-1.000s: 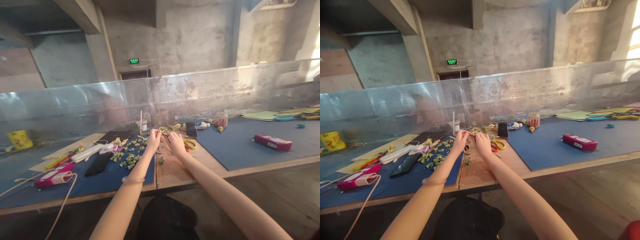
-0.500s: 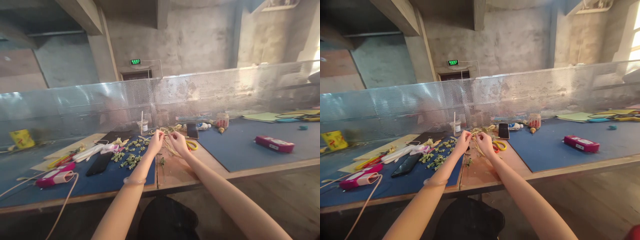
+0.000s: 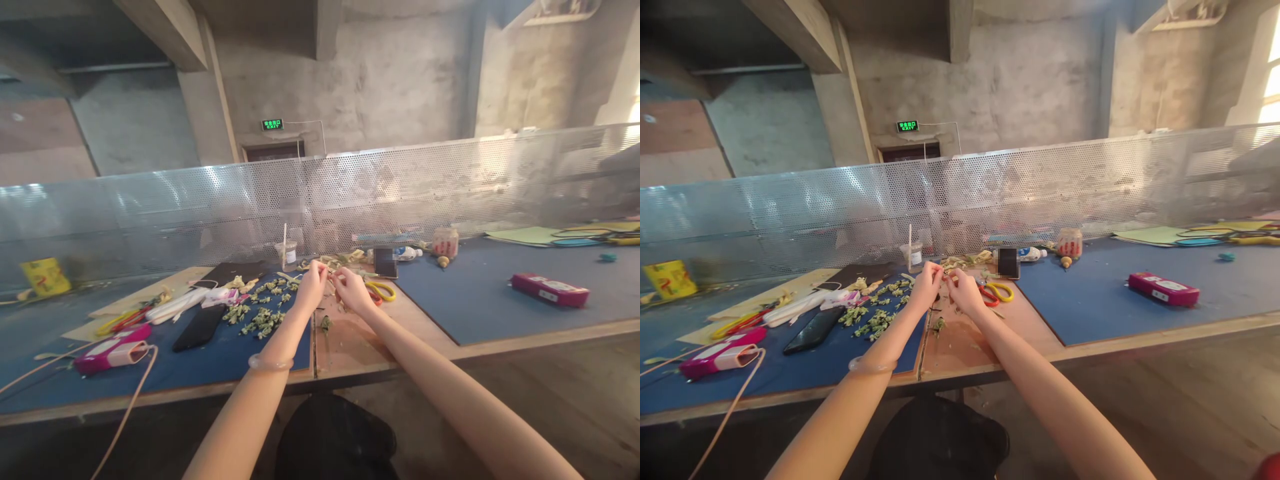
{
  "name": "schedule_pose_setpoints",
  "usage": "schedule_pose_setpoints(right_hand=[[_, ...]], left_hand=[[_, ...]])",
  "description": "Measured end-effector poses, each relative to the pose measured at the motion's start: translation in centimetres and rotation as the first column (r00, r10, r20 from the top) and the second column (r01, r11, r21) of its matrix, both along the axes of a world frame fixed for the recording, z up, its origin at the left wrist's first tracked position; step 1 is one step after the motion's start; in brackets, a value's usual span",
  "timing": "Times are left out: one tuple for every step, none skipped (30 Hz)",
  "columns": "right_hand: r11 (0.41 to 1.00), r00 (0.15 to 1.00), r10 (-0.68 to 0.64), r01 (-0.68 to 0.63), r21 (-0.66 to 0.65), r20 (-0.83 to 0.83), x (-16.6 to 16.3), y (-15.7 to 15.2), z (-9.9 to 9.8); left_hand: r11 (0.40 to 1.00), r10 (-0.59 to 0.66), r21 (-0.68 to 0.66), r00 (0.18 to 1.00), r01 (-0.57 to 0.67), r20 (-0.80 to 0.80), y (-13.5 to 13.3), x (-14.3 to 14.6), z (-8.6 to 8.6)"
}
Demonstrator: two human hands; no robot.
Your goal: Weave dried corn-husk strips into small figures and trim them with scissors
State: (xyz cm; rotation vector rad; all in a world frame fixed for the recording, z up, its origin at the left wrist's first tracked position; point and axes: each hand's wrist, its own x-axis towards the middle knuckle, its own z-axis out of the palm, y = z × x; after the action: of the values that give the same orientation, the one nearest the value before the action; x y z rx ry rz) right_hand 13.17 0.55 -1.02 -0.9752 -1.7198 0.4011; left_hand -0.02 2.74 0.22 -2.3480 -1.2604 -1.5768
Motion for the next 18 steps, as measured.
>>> schedule_pose_setpoints(right_hand=[[0.999, 0.999, -0.020, 0.019, 0.030, 0.033, 0.0, 0.1, 0.0], [0.997, 0.997, -0.047, 0.043, 0.067, 0.065, 0.0, 0.1, -0.1], [0.992, 0.993, -0.075, 0.065, 0.104, 0.094, 0.0, 0.2, -0.1], [0.988, 0.988, -0.097, 0.081, 0.134, 0.116, 0.0, 0.4, -0.1], [0.984, 0.985, -0.113, 0.092, 0.154, 0.128, 0.0, 0.5, -0.2], [0.981, 0.984, -0.121, 0.099, 0.165, 0.129, 0.0, 0.6, -0.2], [0.980, 0.985, -0.125, 0.104, 0.168, 0.121, 0.0, 0.7, -0.3], [0.980, 0.986, -0.125, 0.107, 0.167, 0.106, 0.0, 0.8, -0.3], [0.981, 0.988, -0.121, 0.105, 0.162, 0.092, 0.0, 0.8, -0.3], [0.984, 0.991, -0.112, 0.100, 0.150, 0.079, 0.0, 0.8, -0.4], [0.987, 0.993, -0.100, 0.090, 0.132, 0.068, 0.0, 0.8, -0.4], [0.991, 0.995, -0.084, 0.076, 0.114, 0.062, 0.0, 0.8, -0.4], [0.993, 0.996, -0.069, 0.063, 0.103, 0.058, 0.0, 0.7, -0.4], [0.993, 0.996, -0.061, 0.055, 0.104, 0.058, -0.1, 0.7, -0.3], [0.991, 0.996, -0.064, 0.057, 0.120, 0.059, -0.1, 0.6, -0.3], [0.987, 0.995, -0.076, 0.067, 0.146, 0.062, -0.1, 0.6, -0.3], [0.980, 0.993, -0.096, 0.083, 0.178, 0.065, -0.1, 0.7, -0.2], [0.973, 0.991, -0.116, 0.100, 0.210, 0.068, -0.1, 0.8, -0.2]], left_hand=[[1.000, -0.020, -0.011, 0.999, 0.021, 0.038, 0.0, 0.0, 0.0], [0.999, -0.043, -0.026, 0.996, 0.045, 0.073, -0.1, 0.0, 0.1], [0.997, -0.065, -0.044, 0.992, 0.070, 0.109, -0.1, 0.0, 0.2], [0.993, -0.086, -0.066, 0.986, 0.096, 0.145, -0.2, 0.1, 0.2], [0.988, -0.106, -0.094, 0.978, 0.124, 0.181, -0.3, 0.1, 0.2], [0.981, -0.122, -0.125, 0.968, 0.151, 0.219, -0.3, 0.1, 0.2], [0.972, -0.132, -0.155, 0.957, 0.176, 0.258, -0.3, 0.1, 0.2], [0.964, -0.137, -0.179, 0.944, 0.197, 0.301, -0.2, 0.2, 0.2], [0.957, -0.136, -0.196, 0.928, 0.214, 0.346, -0.1, 0.2, 0.2], [0.952, -0.136, -0.202, 0.909, 0.231, 0.395, 0.1, 0.2, 0.2], [0.948, -0.140, -0.199, 0.885, 0.250, 0.444, 0.4, 0.3, 0.1], [0.943, -0.148, -0.190, 0.858, 0.272, 0.492, 0.6, 0.3, 0.1], [0.938, -0.158, -0.180, 0.829, 0.295, 0.537, 0.9, 0.4, 0.2], [0.931, -0.169, -0.171, 0.798, 0.321, 0.579, 1.1, 0.4, 0.2], [0.922, -0.180, -0.163, 0.764, 0.350, 0.620, 1.2, 0.5, 0.3], [0.909, -0.194, -0.158, 0.726, 0.386, 0.660, 1.3, 0.6, 0.3], [0.891, -0.210, -0.152, 0.684, 0.428, 0.698, 1.3, 0.6, 0.4], [0.869, -0.229, -0.144, 0.641, 0.474, 0.733, 1.3, 0.7, 0.4]])
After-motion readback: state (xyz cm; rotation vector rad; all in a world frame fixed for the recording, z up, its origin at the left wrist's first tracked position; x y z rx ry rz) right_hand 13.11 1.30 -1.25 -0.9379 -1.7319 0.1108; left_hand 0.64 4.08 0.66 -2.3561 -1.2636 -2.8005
